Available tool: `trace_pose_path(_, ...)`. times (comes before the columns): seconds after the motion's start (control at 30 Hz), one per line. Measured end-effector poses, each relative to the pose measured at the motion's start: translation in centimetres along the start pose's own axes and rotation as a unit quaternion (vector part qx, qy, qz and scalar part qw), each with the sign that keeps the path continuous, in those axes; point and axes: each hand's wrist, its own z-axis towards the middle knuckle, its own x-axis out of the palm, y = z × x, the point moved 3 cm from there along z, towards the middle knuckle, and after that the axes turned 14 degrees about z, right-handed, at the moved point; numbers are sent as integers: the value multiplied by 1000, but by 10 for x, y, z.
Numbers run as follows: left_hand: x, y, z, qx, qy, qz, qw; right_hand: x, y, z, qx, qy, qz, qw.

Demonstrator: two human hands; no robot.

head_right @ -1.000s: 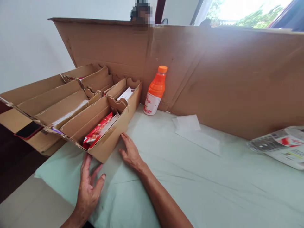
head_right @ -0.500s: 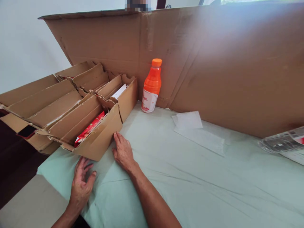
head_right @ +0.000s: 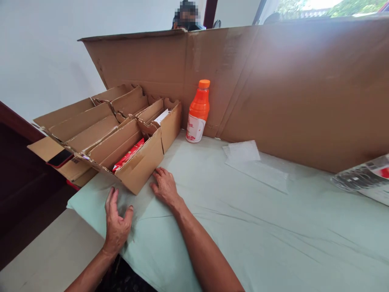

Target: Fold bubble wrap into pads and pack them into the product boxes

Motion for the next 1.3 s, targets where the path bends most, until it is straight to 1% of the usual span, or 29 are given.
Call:
trace_pose_path(0.07, 4, 0, 0, 21, 10, 39, 999, 0, 1, 0, 1, 6, -10, 1000)
trace_pose_path(0.17, 10, -1, -3, 54, 56, 111, 991, 0, 5, 1, 7, 19, -21, 1000)
trace_pose_path(0.27, 6, -4, -14, 120, 92, 183, 971, 3, 11, -3, 5, 30, -47, 998)
trace_pose_path(0.33, -3, -4, -25, 160, 115, 211, 957, 8, 17, -15, -3, 33, -69, 997)
trace_pose_path(0.43, -18, 1, -41, 202, 138, 235, 941, 17, 24, -54, -25, 52, -75, 996)
trace_pose_path(0.5, -28, 6, -44, 221, 140, 218, 940, 22, 29, -87, -57, 87, -68, 992)
trace_pose_path(0.57, -37, 11, -35, 219, 129, 163, 953, 18, 35, -115, -110, 130, -51, 984)
trace_pose_path(0.6, -41, 13, -26, 204, 119, 128, 963, 10, 41, -124, -137, 143, -36, 979)
trace_pose_path(0.63, -45, 14, -15, 183, 111, 94, 972, -3, 48, -126, -162, 140, -18, 977)
trace_pose_path(0.67, -48, 14, -3, 156, 108, 64, 980, -21, 58, -123, -185, 119, 1, 976)
trace_pose_path(0.7, -49, 14, 10, 129, 110, 40, 985, -42, 70, -114, -201, 83, 18, 976)
trace_pose_path(0.73, -48, 13, 21, 106, 117, 20, 987, -65, 85, -99, -214, 33, 26, 976)
trace_pose_path(0.77, -46, 11, 31, 87, 126, 1, 988, -88, 102, -80, -228, -14, 27, 973)
trace_pose_path(0.8, -42, 9, 38, 75, 135, -18, 988, -109, 119, -56, -227, -45, 15, 973)
trace_pose_path(0.83, -37, 7, 43, 66, 142, -36, 987, -126, 136, -30, -227, -56, -6, 972)
trace_pose_path(0.87, -31, 5, 47, 62, 145, -51, 986, -137, 152, -3, -224, -40, -29, 973)
trace_pose_path(0.9, -25, 4, 48, 61, 143, -63, 986, -145, 165, 24, -224, -13, -50, 973)
trace_pose_path(0.93, -19, 3, 47, 62, 136, -70, 986, -146, 176, 51, -224, 36, -75, 971)
trace_pose_path(0.97, -14, 4, 46, 64, 127, -75, 987, -143, 182, 75, -221, 96, -102, 965)
trace_pose_path(1.03, -8, 6, 43, 66, 107, -81, 989, -128, 182, 115, -207, 208, -147, 944)
trace_pose_path(1.07, -6, 7, 42, 66, 101, -85, 989, -118, 178, 129, -195, 247, -164, 935)
trace_pose_path(1.1, -6, 8, 42, 67, 99, -90, 989, -108, 172, 139, -180, 271, -176, 929)
trace_pose_path(1.13, -6, 9, 41, 70, 99, -94, 988, -97, 166, 146, -161, 282, -190, 927)
trace_pose_path(1.2, -8, 10, 41, 76, 101, -99, 987, -79, 155, 152, -116, 284, -240, 921)
trace_pose_path(1.23, -8, 10, 41, 78, 101, -100, 987, -72, 153, 152, -99, 290, -276, 911)
trace_pose_path(1.3, -8, 12, 42, 82, 100, -104, 986, -66, 157, 147, -83, 321, -357, 873)
